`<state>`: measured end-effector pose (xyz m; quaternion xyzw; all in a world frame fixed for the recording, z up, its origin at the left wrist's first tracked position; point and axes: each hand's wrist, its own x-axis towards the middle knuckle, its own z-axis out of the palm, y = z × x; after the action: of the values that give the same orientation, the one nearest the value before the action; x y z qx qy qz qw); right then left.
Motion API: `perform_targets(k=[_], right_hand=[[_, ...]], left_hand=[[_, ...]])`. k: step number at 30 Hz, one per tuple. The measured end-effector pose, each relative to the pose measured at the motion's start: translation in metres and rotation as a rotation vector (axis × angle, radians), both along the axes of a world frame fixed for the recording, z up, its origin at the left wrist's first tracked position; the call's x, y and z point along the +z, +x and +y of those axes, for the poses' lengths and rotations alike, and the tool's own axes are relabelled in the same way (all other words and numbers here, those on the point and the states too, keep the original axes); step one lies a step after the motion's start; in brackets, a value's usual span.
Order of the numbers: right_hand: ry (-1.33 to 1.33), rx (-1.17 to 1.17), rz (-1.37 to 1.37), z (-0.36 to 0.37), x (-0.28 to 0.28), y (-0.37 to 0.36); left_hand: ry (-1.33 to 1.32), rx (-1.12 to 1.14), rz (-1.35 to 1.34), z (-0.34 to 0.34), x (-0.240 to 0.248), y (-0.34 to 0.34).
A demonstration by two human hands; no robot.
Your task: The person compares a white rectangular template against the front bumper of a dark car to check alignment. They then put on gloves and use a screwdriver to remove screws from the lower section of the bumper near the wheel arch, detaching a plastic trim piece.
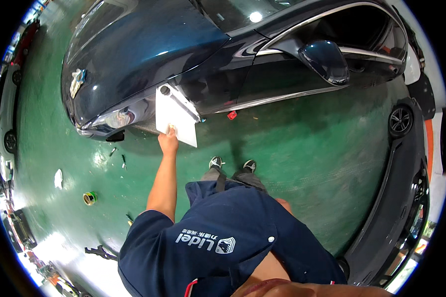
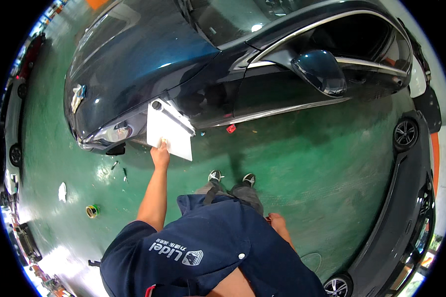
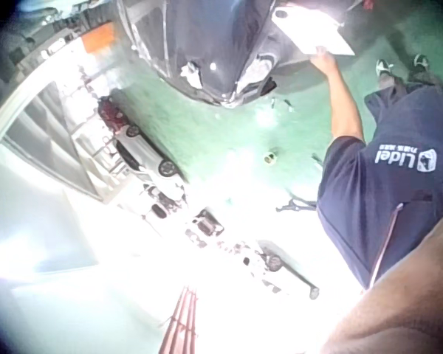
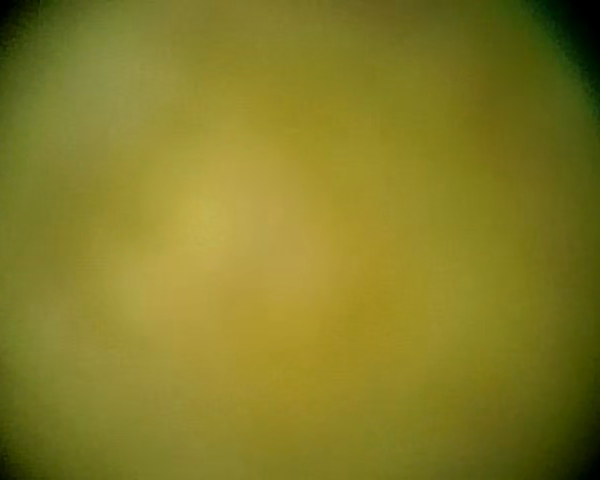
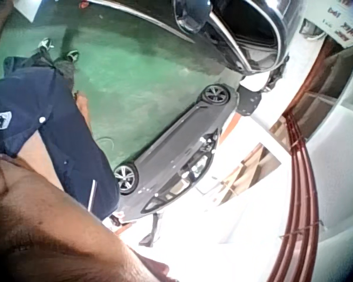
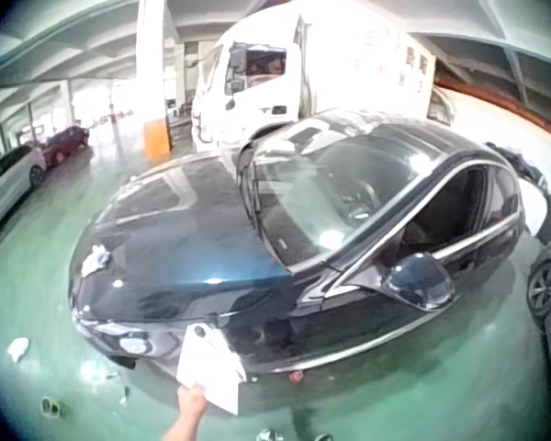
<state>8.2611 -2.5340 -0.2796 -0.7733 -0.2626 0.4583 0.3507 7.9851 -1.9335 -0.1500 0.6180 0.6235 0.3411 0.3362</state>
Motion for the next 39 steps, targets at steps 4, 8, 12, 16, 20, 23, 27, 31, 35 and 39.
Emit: perform_targets(k=[4, 8, 12, 16, 20, 23, 27, 31, 35, 39], right_hand=[[-0.226, -0.138, 0.121, -0.023, 0.017, 0.023], [-0.347, -0.871, 0.433, 0.011, 0.054, 0.048], [-0.373, -0.806, 0.309, 0.059, 0.084, 0.053], [-0.333, -0.758, 0.305, 0.082, 0.091, 0.045], [-0.368, -0.748, 0.342, 0.076, 0.076, 0.030], [-0.348, -0.816, 0.395, 0.056, 0.055, 0.017], [-0.314, -0.654, 0.315, 0.019, 0.033, -0.001], [-0.265, -0.467, 0.195, -0.004, 0.026, -0.017], [-0.319, -0.598, 0.228, 0.000, 0.034, -0.029], [-0.329, -0.574, 0.263, 0.012, 0.044, -0.031]], left_hand=[[-0.005, 0.003, -0.049, 0.003, -0.001, -0.009], [0.076, -0.004, -0.099, 0.004, 0.007, -0.019], [0.034, -0.016, -0.044, 0.021, 0.033, -0.026], [0.120, -0.012, -0.282, 0.043, 0.080, -0.042], [-0.175, 0.134, -0.732, 0.104, 0.137, -0.067], [-0.334, 0.155, -0.859, 0.158, 0.163, -0.064], [-0.322, 0.158, -0.982, 0.210, 0.169, -0.044], [-0.369, 0.104, -1.040, 0.251, 0.164, -0.037], [-0.429, 0.130, -1.115, 0.270, 0.156, -0.043], [-0.507, 0.157, -1.085, 0.273, 0.151, -0.050]])
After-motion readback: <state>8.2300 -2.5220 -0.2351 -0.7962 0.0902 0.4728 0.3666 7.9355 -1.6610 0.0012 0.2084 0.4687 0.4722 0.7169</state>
